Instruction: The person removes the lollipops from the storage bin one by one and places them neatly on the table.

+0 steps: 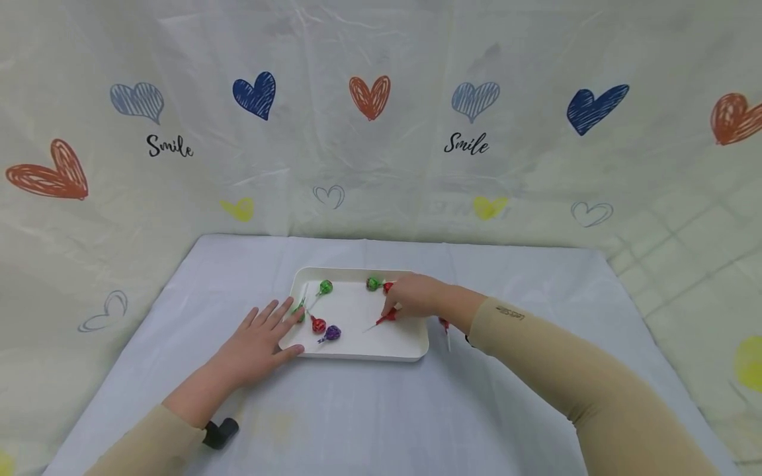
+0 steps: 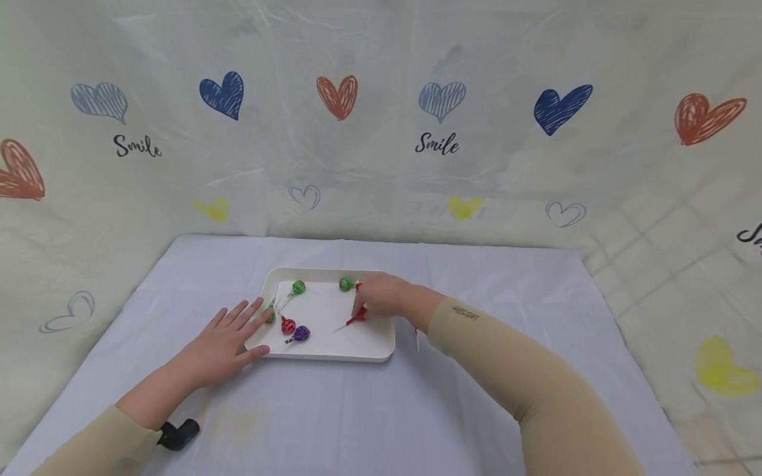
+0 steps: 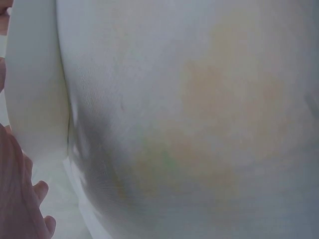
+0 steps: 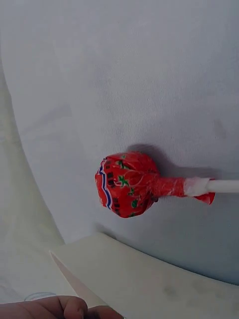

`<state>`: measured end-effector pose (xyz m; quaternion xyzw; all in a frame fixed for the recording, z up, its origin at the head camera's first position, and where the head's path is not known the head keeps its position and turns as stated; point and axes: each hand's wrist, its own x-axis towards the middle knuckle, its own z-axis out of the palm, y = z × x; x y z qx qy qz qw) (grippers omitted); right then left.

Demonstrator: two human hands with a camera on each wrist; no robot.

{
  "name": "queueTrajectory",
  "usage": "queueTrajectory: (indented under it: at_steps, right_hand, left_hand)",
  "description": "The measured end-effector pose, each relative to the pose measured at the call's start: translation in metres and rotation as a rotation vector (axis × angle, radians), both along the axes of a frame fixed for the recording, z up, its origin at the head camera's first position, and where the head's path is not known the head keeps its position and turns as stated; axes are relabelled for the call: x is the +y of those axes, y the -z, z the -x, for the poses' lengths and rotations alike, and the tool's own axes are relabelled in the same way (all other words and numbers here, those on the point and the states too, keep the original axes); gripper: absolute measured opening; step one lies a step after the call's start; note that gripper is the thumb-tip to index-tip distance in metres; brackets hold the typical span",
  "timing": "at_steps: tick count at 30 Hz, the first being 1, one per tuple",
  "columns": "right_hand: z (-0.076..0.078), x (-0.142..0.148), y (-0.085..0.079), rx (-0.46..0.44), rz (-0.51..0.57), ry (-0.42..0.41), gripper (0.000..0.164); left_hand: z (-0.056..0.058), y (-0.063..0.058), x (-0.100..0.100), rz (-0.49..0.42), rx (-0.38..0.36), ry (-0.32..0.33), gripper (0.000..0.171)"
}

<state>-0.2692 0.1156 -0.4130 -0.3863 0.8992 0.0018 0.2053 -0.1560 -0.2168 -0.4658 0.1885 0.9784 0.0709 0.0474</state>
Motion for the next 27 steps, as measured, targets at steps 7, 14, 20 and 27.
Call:
queueTrajectory:
  at_steps: [7,14,20,27]
  right_hand:
    - [-0.0045,0.0048,-0.0006,0.001,0.036,-0.038,0.028]
    - [-0.0047,0.0092,-0.0039,-0.030,0.066,0.055,0.030]
    - [-0.0014,0.0104,-0.0006,-0.034,0.045,0.134,0.030]
    - [-0.0018,0.0090,0.0003,-0.011,0.037,0.154,0.025]
  left_hand:
    - [0.0003,0.0007,-0.0016,0.000,0.005,0.004,0.083]
    - [-0.0001,0.0010,-0.0024,-0.002,0.001,0.003,0.080]
    - [-0.0016,-0.0028,-0.0011,0.001,0.000,0.004,0.079]
    - [-0.0023,-0.0030,-0.0007,0.002,-0.001,0.004,0.079]
